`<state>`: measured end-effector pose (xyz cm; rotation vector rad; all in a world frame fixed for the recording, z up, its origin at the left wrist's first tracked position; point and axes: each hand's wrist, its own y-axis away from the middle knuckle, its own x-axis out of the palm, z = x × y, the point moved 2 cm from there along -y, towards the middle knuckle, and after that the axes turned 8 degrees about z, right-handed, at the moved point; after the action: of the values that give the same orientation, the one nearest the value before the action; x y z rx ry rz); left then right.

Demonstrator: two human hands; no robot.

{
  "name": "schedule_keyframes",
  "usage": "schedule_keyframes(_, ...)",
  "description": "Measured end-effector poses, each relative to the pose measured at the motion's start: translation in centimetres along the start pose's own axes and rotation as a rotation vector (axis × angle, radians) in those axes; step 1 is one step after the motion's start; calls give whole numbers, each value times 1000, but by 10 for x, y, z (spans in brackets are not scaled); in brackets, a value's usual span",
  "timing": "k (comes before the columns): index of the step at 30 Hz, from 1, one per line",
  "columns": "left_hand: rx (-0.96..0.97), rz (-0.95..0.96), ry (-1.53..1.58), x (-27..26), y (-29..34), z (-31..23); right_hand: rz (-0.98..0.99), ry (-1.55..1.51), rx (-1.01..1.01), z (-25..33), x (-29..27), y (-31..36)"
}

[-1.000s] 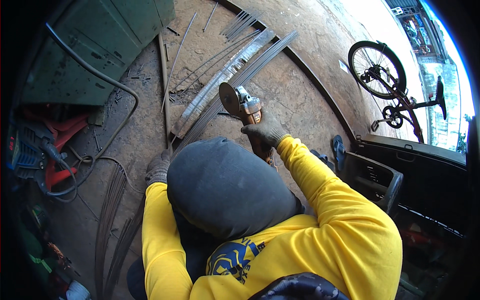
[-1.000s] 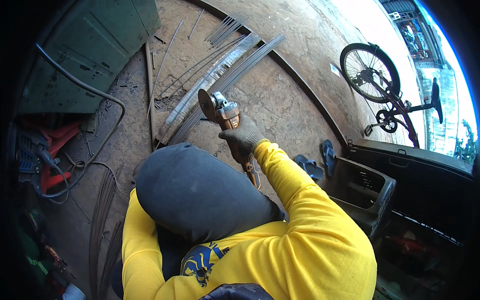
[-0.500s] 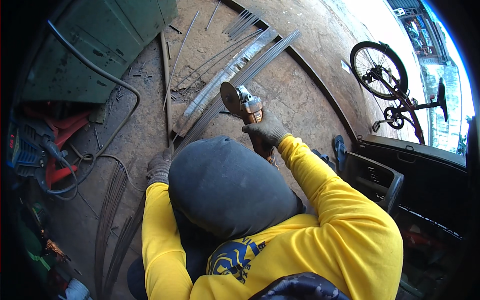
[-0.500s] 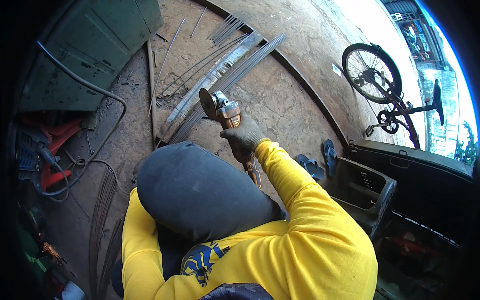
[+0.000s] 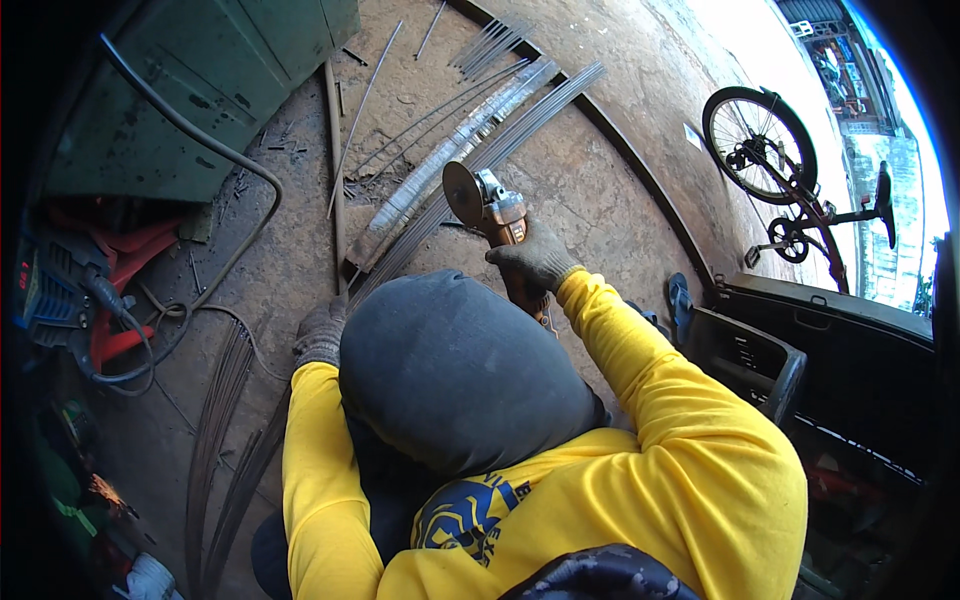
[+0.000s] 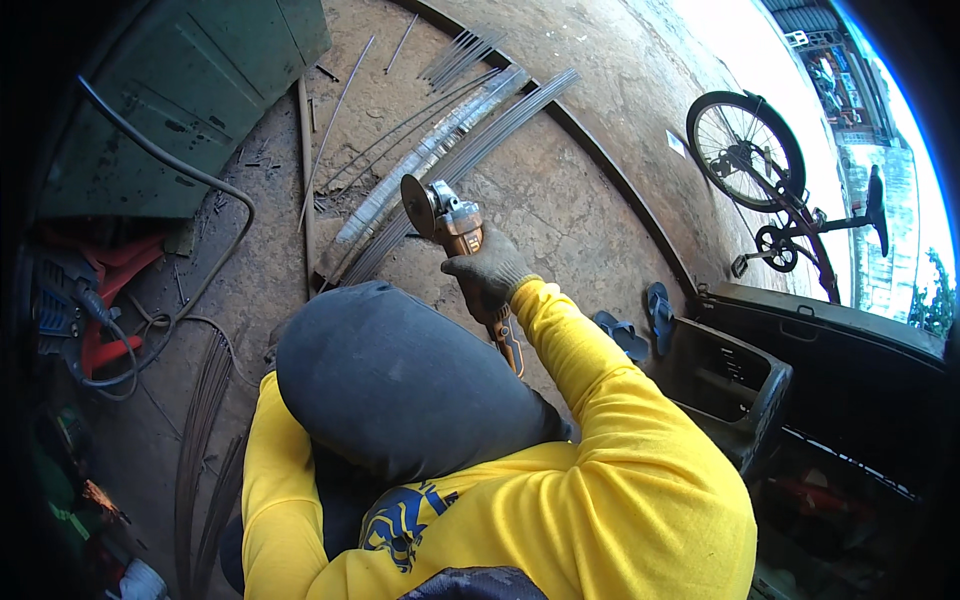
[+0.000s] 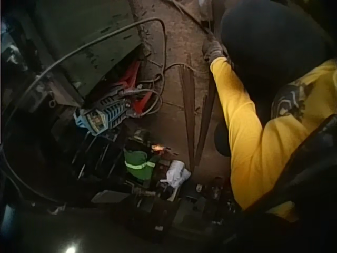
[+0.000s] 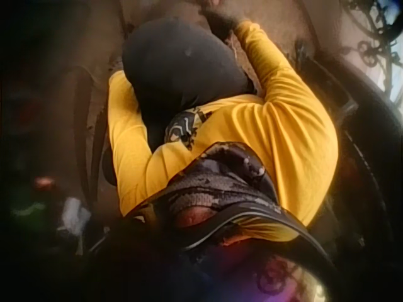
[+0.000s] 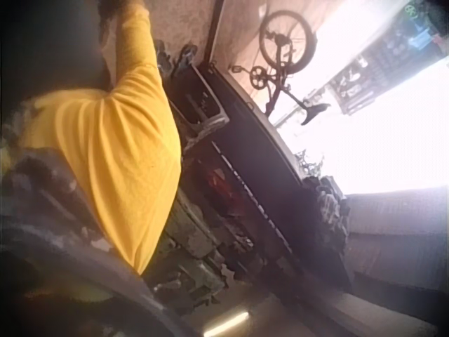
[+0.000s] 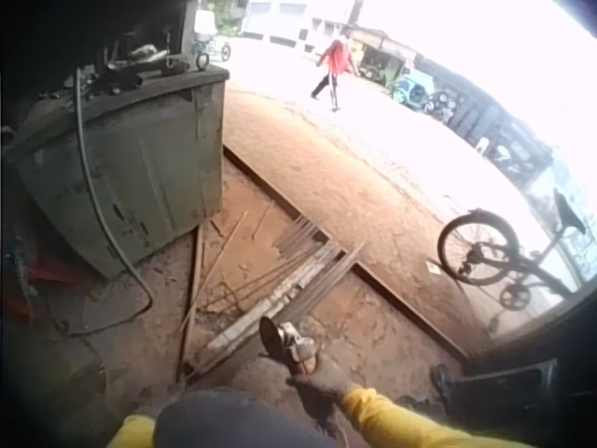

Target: The person uses an angle grinder to cut through a bundle of thin metal rods while holding them by hand against an iron support on the floor.

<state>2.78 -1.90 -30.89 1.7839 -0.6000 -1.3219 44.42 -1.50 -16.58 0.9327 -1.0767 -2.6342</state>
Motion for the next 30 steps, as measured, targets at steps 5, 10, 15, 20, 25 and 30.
schedule_keyframes(5,0,45,23,-13,12,-12,-8,41,13,6,-4,4)
schedule_keyframes(10,-50,67,8,-12,6,-13,5,68,33,8,-3,3)
schedule_keyframes(15,15,32,18,-3,-5,0,-4,61,4,7,-1,4)
schedule_keyframes(20,-7,32,20,-12,11,-13,-4,75,30,3,-1,2)
schedule_keyframes(25,-25,21,40,-16,18,-14,10,104,67,9,1,3)
schedule_keyframes(30,-18,19,64,-14,12,-9,18,99,57,3,5,-2)
